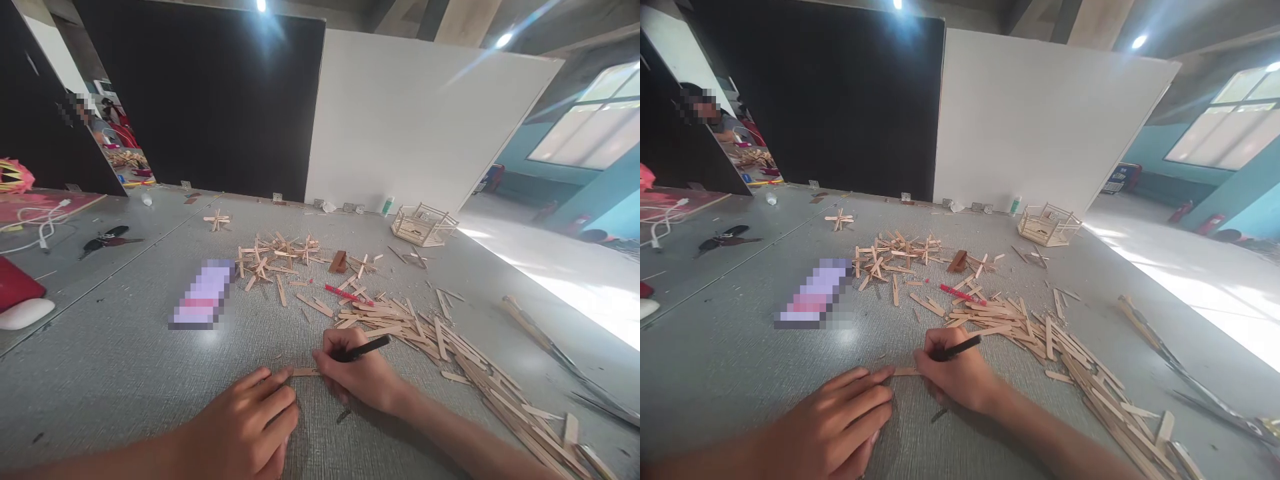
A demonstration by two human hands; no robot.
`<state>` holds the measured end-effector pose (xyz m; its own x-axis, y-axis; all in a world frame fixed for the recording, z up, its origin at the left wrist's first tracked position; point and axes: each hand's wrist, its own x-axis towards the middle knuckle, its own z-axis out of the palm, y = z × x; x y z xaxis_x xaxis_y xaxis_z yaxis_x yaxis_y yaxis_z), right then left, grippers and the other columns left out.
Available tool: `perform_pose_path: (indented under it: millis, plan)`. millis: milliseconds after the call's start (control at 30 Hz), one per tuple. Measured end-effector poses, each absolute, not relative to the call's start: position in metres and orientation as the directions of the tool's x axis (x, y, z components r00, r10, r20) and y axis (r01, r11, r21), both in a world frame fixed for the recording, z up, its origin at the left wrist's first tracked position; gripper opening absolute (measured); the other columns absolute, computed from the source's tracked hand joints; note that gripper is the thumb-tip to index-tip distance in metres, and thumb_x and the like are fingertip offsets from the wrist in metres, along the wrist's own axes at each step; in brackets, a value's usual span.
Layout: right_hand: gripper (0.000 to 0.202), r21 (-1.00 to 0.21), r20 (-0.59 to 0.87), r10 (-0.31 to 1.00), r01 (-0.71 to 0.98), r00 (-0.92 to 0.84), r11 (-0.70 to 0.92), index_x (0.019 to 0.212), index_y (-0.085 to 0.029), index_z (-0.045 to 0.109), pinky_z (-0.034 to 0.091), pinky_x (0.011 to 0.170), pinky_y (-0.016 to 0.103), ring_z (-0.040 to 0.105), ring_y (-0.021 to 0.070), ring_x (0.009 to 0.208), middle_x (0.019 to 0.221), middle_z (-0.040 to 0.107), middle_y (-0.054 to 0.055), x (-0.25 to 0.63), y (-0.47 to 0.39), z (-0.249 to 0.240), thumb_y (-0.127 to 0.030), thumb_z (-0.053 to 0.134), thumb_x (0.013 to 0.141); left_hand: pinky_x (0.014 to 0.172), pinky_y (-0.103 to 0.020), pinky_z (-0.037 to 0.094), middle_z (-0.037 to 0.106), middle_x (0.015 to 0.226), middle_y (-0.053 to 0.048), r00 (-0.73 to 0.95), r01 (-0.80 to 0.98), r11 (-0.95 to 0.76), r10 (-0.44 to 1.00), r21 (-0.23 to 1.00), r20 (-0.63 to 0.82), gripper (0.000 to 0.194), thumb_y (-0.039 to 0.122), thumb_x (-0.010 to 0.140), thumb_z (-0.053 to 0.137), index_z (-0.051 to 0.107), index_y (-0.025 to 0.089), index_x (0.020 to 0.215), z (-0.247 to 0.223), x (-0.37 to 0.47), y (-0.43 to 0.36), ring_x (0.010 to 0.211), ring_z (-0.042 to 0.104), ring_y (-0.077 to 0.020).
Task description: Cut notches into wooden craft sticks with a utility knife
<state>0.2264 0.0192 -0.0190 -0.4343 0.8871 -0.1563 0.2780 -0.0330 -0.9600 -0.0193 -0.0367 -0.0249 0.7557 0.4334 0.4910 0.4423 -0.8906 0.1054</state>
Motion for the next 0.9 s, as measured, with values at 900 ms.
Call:
perform_pose_path:
  millis: [900]
  plan:
    - [0.034,-0.947,-0.137,0.898,0.321,-0.418,0.005,0.065,-0.022,0.053,0.030,0.036,0.018,0.046,0.0074,0.036,0.048,0.055,-0.006,0.2201,0.0159,-0.0174,-0.037,0.068,0.091,0.094,-0.039,0.059,0.074,0.098,-0.007,0.764,0.412,-0.906,0.401,0.096,0.505,0.026,0.007,0.095,0.046,0.067,0.015,0.107,-0.0212,-0.0184,-0.0345,0.110,0.071,-0.0269]
